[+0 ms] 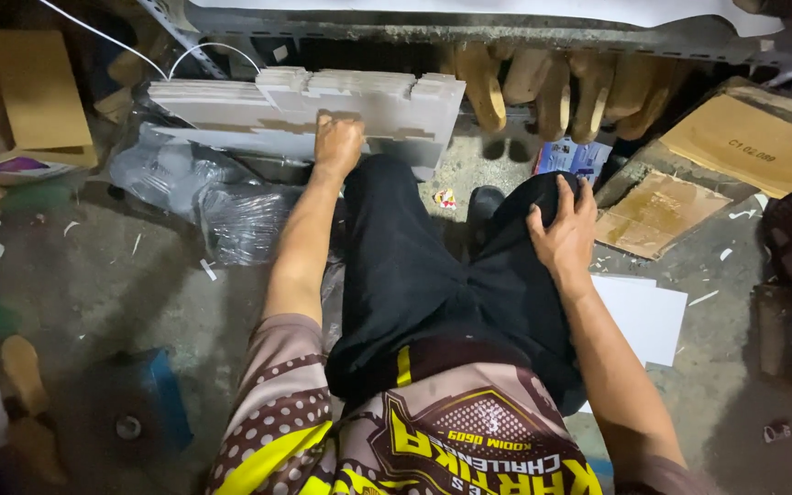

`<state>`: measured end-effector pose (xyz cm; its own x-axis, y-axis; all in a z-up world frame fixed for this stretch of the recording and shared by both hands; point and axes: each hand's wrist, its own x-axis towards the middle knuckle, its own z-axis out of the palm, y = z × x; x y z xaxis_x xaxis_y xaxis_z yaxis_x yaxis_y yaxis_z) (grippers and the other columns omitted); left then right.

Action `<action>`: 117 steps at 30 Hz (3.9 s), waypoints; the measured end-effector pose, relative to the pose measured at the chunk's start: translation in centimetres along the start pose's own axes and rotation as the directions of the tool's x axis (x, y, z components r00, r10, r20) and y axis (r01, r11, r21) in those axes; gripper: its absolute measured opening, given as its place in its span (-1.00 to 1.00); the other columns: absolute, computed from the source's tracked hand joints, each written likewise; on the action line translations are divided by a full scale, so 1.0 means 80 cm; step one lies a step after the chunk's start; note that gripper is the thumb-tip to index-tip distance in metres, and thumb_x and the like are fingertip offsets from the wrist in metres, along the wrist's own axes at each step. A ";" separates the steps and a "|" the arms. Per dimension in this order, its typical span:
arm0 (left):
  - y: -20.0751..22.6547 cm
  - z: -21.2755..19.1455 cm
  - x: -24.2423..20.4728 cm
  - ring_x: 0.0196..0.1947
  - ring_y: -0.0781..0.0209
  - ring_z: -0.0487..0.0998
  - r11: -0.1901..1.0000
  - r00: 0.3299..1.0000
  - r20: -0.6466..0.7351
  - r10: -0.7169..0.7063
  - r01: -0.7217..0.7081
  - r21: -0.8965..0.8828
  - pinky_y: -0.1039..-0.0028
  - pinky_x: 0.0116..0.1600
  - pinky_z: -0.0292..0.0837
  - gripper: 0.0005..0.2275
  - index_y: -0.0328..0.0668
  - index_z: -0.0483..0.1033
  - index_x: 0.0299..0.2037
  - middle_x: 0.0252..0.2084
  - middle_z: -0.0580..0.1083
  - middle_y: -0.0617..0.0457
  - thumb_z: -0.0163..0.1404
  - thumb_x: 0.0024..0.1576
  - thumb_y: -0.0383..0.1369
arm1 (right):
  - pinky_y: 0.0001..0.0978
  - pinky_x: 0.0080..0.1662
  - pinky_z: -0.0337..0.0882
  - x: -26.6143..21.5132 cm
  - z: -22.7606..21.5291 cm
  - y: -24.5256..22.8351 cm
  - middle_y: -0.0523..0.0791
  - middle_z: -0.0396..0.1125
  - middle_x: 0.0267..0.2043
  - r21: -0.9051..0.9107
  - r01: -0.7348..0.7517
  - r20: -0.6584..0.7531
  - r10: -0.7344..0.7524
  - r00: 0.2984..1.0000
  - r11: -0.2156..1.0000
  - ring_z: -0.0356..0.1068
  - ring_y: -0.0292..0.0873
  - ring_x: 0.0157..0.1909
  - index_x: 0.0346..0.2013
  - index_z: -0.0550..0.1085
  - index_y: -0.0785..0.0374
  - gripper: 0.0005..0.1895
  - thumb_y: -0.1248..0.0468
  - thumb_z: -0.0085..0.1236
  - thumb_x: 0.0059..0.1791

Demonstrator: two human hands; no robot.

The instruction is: The person assembles a flat cardboard box by folding along pre-scored lines and inserting tabs into slots. They use a white rectangular piece as a guide or template during folding and then remove it. The person handles multiple cardboard pieces and folds them into box shapes.

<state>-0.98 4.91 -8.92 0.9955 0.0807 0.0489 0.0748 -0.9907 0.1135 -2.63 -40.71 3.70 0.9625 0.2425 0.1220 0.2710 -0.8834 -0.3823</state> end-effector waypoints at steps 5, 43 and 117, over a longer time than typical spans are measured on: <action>-0.006 0.010 0.016 -0.29 0.01 0.67 0.999 0.999 0.038 -0.017 0.015 0.049 0.11 0.05 0.38 -0.90 -0.01 0.63 -0.36 -0.37 0.61 0.04 0.16 0.16 -0.26 | 0.27 0.24 0.28 -0.001 0.002 0.001 0.24 0.07 0.38 -0.005 0.013 -0.012 -0.013 1.000 1.000 0.20 0.41 0.33 0.42 0.30 0.12 -0.30 0.01 0.19 0.02; 0.001 0.005 -0.030 -0.22 0.05 0.47 0.977 0.839 -0.505 0.203 -0.139 0.162 0.32 -0.21 0.39 -0.86 -0.12 0.64 -0.21 -0.30 0.38 0.05 0.14 0.03 -0.39 | 0.26 0.25 0.26 0.001 0.005 0.006 0.25 0.08 0.37 0.002 0.019 -0.006 -0.019 1.000 1.000 0.20 0.42 0.33 0.42 0.31 0.14 -0.30 0.04 0.23 0.01; 0.022 -0.051 -0.041 0.39 -0.23 0.28 0.994 0.998 -0.018 -0.060 0.058 -0.088 -0.17 0.42 -0.01 -0.70 -0.26 0.47 -0.11 0.24 0.46 -0.18 0.28 0.03 -0.40 | 0.12 0.39 0.09 0.123 0.227 -0.138 0.02 0.29 0.34 -0.085 0.305 0.424 -0.243 0.873 0.948 0.30 0.10 0.36 0.28 0.49 -0.14 -0.58 -0.03 0.02 0.13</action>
<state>-4.35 3.33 -4.84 0.9880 0.1423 0.0602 0.1274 -0.9707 0.2035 4.15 -21.28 -7.48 0.7806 0.5958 -0.1889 0.5494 -0.7981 -0.2473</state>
